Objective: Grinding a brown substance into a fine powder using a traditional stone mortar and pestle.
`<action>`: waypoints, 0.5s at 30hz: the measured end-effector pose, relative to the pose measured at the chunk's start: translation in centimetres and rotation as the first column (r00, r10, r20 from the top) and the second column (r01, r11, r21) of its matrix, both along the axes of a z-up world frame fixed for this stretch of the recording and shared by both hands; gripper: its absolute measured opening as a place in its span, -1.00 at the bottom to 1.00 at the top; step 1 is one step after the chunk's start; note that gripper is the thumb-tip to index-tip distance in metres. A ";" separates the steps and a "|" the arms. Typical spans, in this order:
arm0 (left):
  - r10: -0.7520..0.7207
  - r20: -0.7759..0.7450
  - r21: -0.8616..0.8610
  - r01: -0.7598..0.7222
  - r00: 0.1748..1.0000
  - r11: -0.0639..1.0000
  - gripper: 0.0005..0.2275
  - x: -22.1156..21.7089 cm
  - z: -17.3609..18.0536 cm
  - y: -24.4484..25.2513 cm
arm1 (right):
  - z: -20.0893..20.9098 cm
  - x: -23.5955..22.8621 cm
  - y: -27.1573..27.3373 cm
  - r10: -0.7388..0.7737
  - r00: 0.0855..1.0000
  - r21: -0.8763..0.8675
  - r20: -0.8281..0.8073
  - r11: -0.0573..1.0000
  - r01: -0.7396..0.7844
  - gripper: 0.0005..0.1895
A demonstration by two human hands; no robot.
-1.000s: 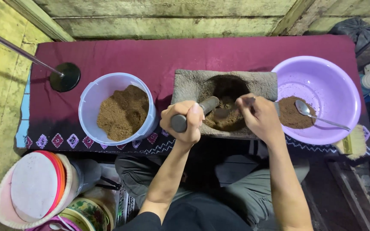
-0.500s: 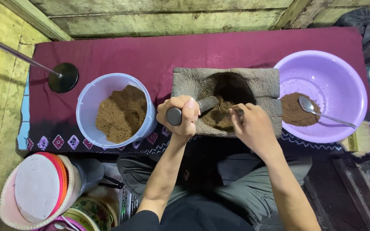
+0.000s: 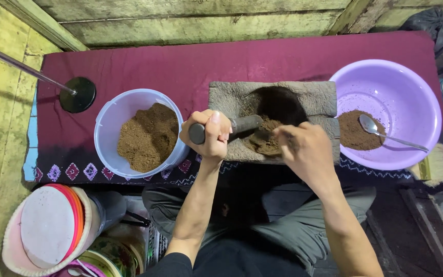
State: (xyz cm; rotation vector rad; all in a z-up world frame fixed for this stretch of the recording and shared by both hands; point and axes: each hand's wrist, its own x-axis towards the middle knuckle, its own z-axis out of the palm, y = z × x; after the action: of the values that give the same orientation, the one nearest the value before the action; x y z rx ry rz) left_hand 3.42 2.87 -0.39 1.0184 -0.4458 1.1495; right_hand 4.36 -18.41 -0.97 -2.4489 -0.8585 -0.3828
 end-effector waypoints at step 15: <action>-0.205 0.006 0.072 0.205 0.979 0.976 -0.65 -1.3 -2.0 -0.8 | -0.4 3.8 -2.0 0.065 0.996 -0.055 0.059 0.997 -0.062 -0.91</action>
State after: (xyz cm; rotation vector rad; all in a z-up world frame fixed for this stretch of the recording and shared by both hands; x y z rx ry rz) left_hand 2.15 2.06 -2.40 1.0017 -0.5918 0.9614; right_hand 8.14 -20.44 -1.39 -2.4626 -0.9819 -0.4181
